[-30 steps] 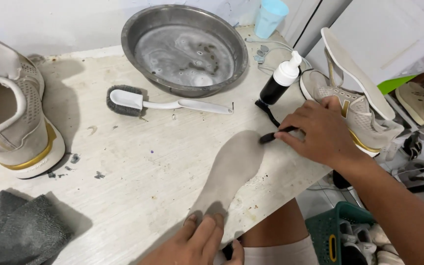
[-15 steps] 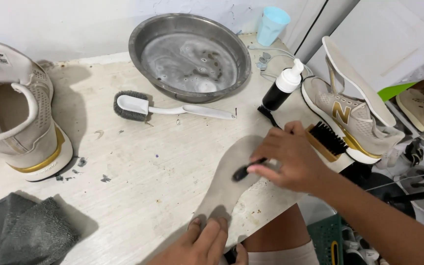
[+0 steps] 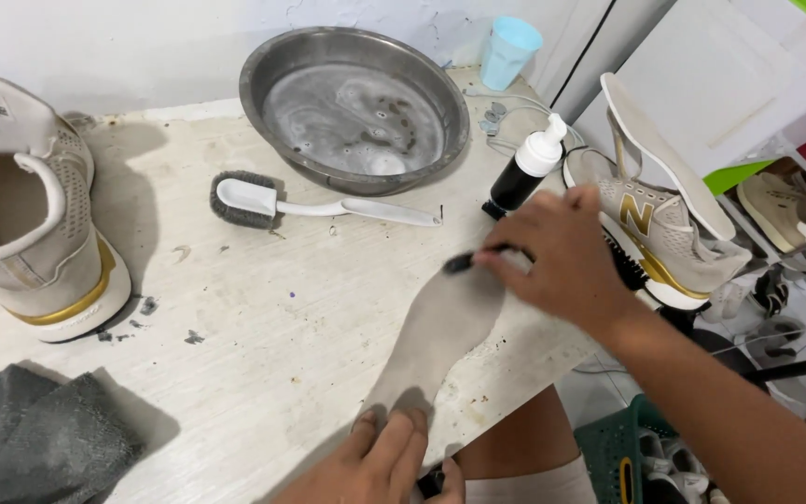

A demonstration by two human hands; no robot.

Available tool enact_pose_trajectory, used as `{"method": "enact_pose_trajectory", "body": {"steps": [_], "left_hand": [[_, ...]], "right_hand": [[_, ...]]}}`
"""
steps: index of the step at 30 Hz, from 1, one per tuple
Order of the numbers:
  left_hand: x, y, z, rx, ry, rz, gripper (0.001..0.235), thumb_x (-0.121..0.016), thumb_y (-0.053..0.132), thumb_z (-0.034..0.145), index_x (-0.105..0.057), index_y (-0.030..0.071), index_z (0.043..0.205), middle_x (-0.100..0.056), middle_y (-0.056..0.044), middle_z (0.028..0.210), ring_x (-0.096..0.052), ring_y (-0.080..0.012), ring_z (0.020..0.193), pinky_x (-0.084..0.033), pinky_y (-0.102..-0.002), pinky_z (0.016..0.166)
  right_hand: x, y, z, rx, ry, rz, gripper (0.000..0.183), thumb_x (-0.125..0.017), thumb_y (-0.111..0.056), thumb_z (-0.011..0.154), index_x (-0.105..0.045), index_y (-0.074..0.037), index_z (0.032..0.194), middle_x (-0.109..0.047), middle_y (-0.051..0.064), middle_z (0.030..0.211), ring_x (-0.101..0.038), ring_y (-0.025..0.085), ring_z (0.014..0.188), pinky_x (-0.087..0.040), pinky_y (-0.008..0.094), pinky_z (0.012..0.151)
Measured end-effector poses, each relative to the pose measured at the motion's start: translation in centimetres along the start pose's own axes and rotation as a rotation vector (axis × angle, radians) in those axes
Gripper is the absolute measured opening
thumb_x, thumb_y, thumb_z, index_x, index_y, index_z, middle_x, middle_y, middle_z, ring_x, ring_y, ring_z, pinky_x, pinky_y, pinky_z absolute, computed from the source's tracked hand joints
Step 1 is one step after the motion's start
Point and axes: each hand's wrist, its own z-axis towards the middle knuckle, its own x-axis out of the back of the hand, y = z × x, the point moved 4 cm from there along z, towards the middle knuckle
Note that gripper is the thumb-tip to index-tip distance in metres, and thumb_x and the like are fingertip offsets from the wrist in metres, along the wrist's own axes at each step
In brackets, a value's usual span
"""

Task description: The person scrubs a shoe insole with a small brush, then uses a larger brush to clean the same insole. They also clean the bristles of the small brush using the larger brush.

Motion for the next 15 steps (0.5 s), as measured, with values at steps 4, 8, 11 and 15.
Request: {"method": "enact_pose_trajectory", "body": {"steps": [4,8,11,15], "left_hand": [[-0.3,0.3,0.1,0.029,0.005,-0.007,0.03,-0.058,0.013,0.096,-0.042,0.015,0.121,-0.069,-0.024,0.11,-0.063,-0.0262,0.087,-0.061,-0.037,0.072],[-0.3,0.6,0.1,0.082,0.052,-0.028,0.023,-0.054,0.012,0.098,-0.042,0.015,0.118,-0.068,-0.023,0.105,-0.06,-0.025,0.084,-0.058,-0.037,0.067],[-0.2,0.5,0.1,0.078,0.006,-0.065,0.029,-0.063,0.02,0.098,-0.045,0.016,0.12,-0.068,-0.022,0.103,-0.062,-0.026,0.086,-0.061,-0.038,0.071],[0.4,-0.1,0.2,0.078,0.059,-0.028,0.031,-0.063,0.009,0.094,-0.044,0.017,0.117,-0.069,-0.021,0.103,-0.061,-0.0233,0.083,-0.06,-0.037,0.068]], "right_hand": [[-0.8,-3.4,-0.6,0.231,-0.103,0.253,0.014,-0.07,-0.047,0.093,-0.069,-0.034,0.091,-0.065,-0.012,0.077,-0.054,0.019,0.086,-0.032,0.04,0.088],[-0.5,-2.7,0.1,0.275,0.061,0.024,0.026,-0.07,-0.046,0.096,-0.066,-0.024,0.083,-0.057,-0.009,0.074,-0.05,0.02,0.084,-0.027,0.045,0.079],[1.7,-7.4,-0.5,0.414,0.019,0.315,0.017,-0.079,-0.039,0.09,-0.072,-0.024,0.085,-0.059,-0.009,0.081,-0.05,0.019,0.087,-0.028,0.044,0.084],[-1.5,-3.2,1.0,0.144,-0.279,0.2,0.033,-0.055,-0.057,0.097,-0.075,-0.032,0.088,-0.069,-0.009,0.074,-0.056,0.02,0.088,-0.03,0.045,0.09]]}}
